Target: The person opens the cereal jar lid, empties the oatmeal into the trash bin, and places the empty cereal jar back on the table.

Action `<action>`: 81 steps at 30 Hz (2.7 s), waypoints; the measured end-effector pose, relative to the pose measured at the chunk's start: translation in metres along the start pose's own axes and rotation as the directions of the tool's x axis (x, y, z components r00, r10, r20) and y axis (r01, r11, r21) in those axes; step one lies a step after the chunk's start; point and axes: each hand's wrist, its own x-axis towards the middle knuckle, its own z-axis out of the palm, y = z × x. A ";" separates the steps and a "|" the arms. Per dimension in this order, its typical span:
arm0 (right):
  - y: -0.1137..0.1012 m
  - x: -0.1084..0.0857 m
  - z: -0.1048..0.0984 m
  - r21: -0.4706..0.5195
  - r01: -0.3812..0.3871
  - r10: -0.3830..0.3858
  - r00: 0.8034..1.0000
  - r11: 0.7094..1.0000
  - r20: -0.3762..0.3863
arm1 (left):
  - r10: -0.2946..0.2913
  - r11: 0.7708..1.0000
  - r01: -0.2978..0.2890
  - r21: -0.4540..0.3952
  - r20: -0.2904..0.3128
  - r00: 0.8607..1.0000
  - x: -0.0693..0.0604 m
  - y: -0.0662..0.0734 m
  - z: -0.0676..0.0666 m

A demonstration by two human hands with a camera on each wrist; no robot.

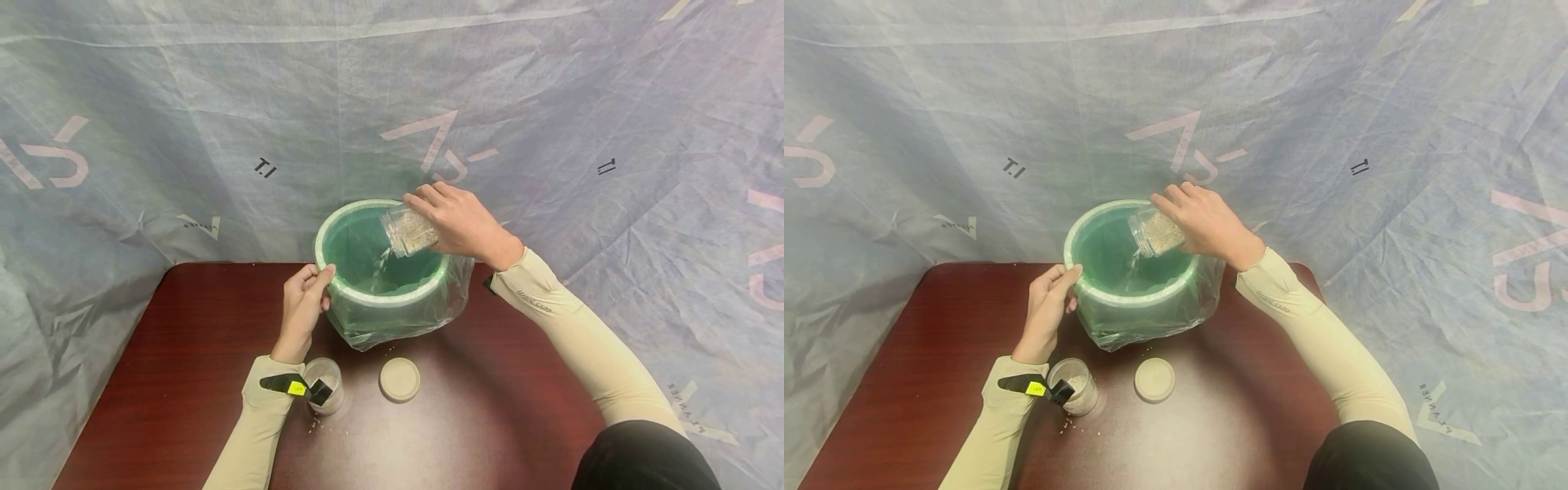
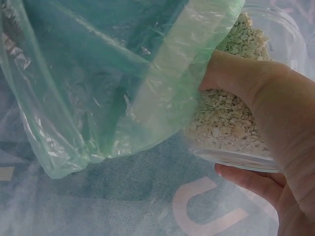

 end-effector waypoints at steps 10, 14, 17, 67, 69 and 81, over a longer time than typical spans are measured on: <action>0.000 0.000 -0.003 -0.011 -0.003 0.004 1.000 1.000 0.017 | 0.000 1.000 0.000 0.001 -0.001 1.000 0.001 -0.001 0.001; 0.000 0.000 -0.003 -0.020 -0.002 0.002 1.000 1.000 0.022 | -0.005 1.000 0.005 -0.001 -0.003 1.000 0.001 -0.001 0.001; 0.000 0.000 -0.003 -0.022 -0.001 0.001 1.000 1.000 0.021 | -0.009 1.000 0.009 -0.003 -0.001 1.000 0.001 -0.001 0.001; -0.001 0.002 -0.004 -0.014 0.017 -0.017 1.000 1.000 0.001 | -0.001 1.000 0.001 -0.007 0.006 1.000 0.002 -0.002 0.000; -0.001 0.002 -0.004 -0.010 0.017 -0.017 1.000 1.000 0.000 | -0.003 1.000 0.003 -0.007 0.006 1.000 0.002 -0.002 0.000; 0.000 0.001 -0.003 -0.013 0.031 -0.032 0.999 0.999 -0.020 | -0.007 1.000 0.007 -0.014 0.000 1.000 0.002 -0.002 0.000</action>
